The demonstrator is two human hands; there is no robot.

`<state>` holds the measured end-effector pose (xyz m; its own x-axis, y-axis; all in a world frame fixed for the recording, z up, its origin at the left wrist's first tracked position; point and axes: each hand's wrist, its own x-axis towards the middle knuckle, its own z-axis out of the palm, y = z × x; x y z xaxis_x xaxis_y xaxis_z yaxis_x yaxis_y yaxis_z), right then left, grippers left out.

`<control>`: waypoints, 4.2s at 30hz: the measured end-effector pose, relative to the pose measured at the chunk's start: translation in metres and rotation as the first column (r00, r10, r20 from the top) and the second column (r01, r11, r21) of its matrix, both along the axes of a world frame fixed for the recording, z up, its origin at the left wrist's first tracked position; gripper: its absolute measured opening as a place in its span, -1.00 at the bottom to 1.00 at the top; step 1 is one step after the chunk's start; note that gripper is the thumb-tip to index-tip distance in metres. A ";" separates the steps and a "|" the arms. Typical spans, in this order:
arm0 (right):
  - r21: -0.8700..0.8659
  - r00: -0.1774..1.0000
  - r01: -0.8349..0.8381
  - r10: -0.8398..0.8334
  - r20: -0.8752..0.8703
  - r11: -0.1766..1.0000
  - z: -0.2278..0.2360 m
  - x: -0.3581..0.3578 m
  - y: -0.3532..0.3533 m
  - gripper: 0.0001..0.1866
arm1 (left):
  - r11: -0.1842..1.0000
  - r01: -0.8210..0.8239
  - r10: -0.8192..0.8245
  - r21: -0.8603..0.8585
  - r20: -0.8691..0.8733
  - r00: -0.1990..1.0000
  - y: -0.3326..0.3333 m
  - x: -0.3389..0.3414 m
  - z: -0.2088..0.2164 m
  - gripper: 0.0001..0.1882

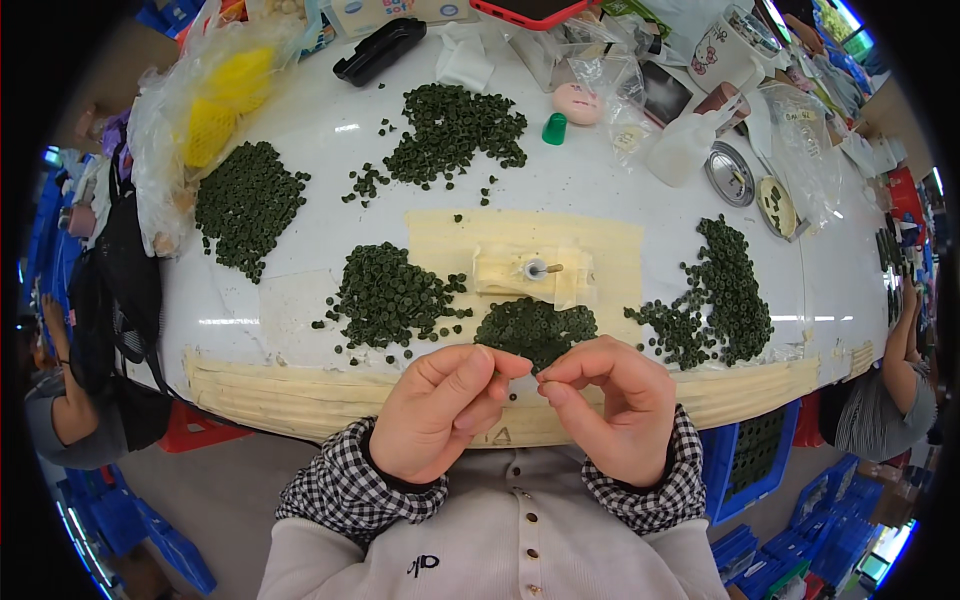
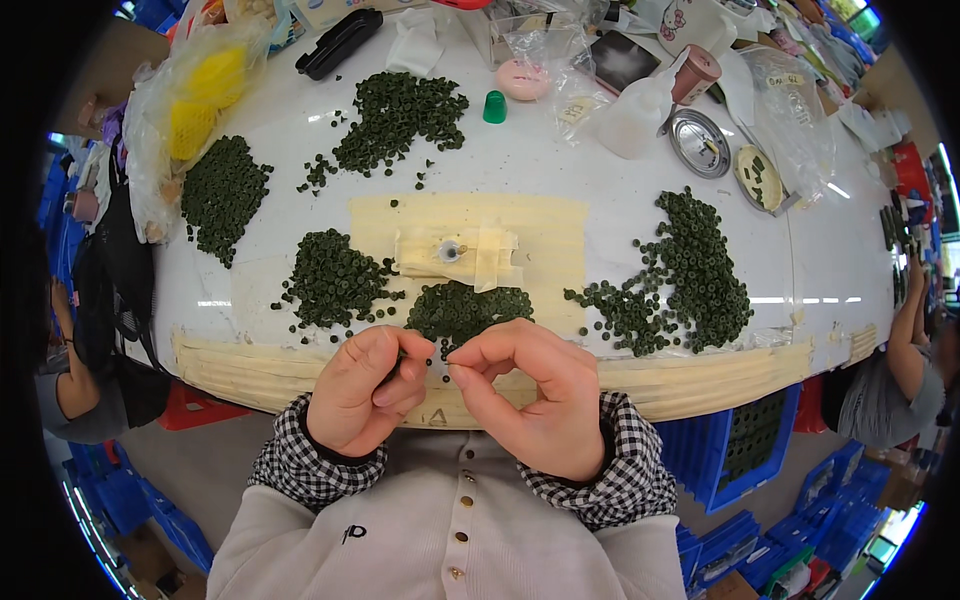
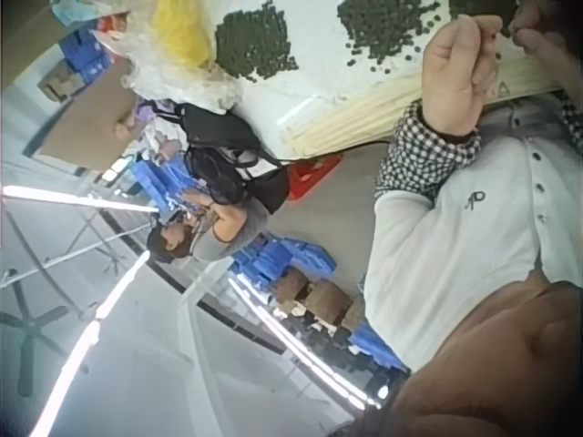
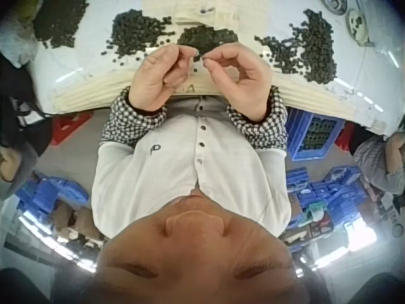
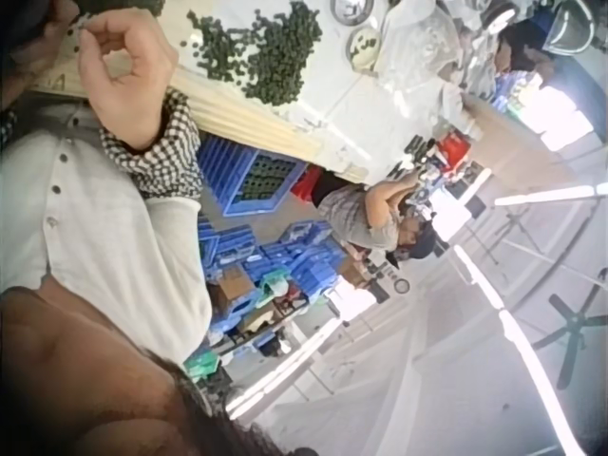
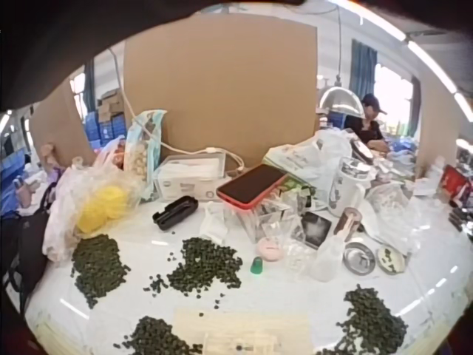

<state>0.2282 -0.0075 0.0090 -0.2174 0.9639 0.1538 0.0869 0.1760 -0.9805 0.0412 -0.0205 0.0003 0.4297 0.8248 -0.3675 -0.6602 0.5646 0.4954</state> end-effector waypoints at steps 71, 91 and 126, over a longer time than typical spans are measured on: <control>0.166 0.980 -0.193 0.198 -0.015 0.967 0.007 0.005 0.004 -0.78 | 0.950 0.158 -0.062 0.268 -0.334 0.940 0.002 -0.005 -0.001 -0.85; 0.465 0.968 -0.085 -0.038 0.249 0.881 0.002 -0.001 0.002 -0.76 | 0.876 0.214 0.103 0.432 -0.601 0.793 0.000 -0.001 0.007 -0.93; 0.321 0.841 0.045 -0.209 0.498 0.946 0.002 0.017 0.011 -0.87 | 0.965 -0.239 0.240 -0.109 -0.007 0.971 -0.001 -0.027 0.008 -0.78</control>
<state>0.2454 0.0032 0.0112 -0.2223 0.9192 0.3250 0.6091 0.3912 -0.6899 0.0139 -0.0210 0.0078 0.2273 0.8593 -0.4582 -0.7855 0.4399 0.4352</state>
